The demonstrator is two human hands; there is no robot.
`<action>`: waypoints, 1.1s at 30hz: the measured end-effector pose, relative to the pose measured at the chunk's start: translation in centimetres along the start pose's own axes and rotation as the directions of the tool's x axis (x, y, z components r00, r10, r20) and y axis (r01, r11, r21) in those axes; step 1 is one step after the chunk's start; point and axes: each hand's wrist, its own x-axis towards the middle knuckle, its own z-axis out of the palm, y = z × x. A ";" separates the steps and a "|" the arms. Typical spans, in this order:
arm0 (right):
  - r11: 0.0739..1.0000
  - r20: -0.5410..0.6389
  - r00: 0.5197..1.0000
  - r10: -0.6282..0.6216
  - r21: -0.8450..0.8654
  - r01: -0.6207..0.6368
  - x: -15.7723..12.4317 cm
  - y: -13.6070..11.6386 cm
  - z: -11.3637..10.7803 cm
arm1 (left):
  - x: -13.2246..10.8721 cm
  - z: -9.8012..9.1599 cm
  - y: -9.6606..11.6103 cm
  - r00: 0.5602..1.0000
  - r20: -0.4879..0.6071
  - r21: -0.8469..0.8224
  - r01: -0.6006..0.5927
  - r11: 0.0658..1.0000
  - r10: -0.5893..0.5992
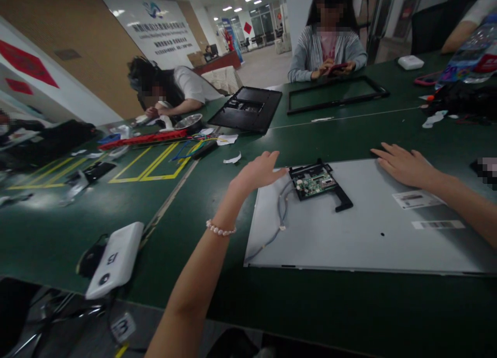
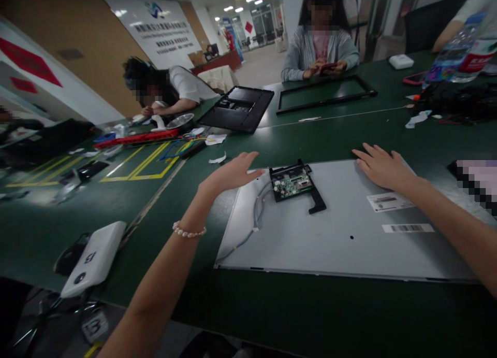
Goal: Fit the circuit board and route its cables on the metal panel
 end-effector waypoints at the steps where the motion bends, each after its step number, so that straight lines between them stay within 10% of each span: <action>1: 1.000 -0.002 1.000 -0.003 0.001 0.003 0.0 -0.1 -0.1 | 0.0 0.2 0.5 0.996 0.007 -0.058 -0.087 0.995 0.088; 8: 0.999 -0.029 0.999 0.019 0.033 -0.018 0.0 -0.4 0.0 | 0.1 2.2 2.8 0.960 0.156 -0.192 -0.200 0.961 0.231; 33: 1.000 -0.078 0.997 0.014 0.024 -0.012 -0.3 -0.4 -0.5 | 0.0 2.4 6.1 0.871 0.012 -0.375 -0.452 0.809 0.492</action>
